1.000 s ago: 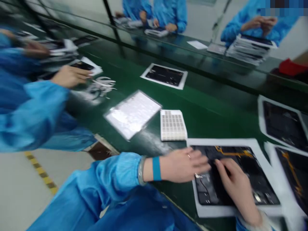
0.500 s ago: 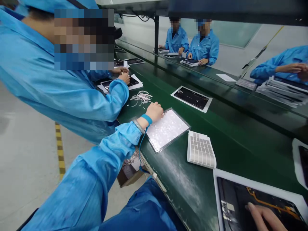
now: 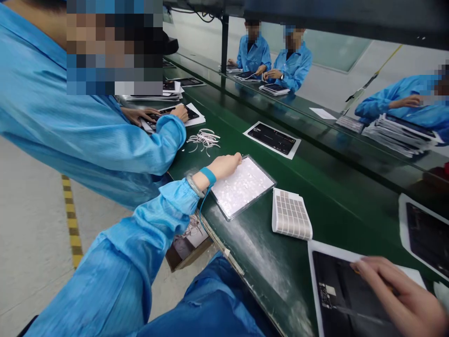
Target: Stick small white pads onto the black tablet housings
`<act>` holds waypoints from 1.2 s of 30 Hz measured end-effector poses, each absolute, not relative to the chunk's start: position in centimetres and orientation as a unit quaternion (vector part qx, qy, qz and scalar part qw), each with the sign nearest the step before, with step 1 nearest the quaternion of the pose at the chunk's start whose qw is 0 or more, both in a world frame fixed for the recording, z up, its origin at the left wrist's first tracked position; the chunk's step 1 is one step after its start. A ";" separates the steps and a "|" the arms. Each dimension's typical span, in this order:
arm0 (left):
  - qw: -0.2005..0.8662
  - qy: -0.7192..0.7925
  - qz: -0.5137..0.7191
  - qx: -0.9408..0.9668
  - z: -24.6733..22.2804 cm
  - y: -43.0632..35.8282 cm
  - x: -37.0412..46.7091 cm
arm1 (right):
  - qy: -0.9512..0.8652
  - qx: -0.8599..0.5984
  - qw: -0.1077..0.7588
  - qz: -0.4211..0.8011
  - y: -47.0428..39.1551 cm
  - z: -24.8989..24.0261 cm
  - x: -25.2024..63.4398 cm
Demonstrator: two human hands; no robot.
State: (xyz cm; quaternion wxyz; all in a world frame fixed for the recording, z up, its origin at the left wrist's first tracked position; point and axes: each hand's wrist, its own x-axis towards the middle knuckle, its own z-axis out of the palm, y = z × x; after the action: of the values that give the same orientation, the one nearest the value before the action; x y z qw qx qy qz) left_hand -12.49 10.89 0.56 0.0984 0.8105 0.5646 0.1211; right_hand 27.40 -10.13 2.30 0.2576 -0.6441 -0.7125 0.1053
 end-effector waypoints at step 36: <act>0.130 0.466 0.392 0.782 -1.8 -0.6 -8.4 | -0.746 -0.539 0.196 0.339 -0.9 2.9 7.5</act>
State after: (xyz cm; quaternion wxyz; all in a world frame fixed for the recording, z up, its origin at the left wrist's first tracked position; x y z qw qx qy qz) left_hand -8.42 -0.62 -1.76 0.1298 0.7823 0.4660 0.3923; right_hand 7.49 -0.94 2.86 0.1958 -0.5387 -0.7461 0.3388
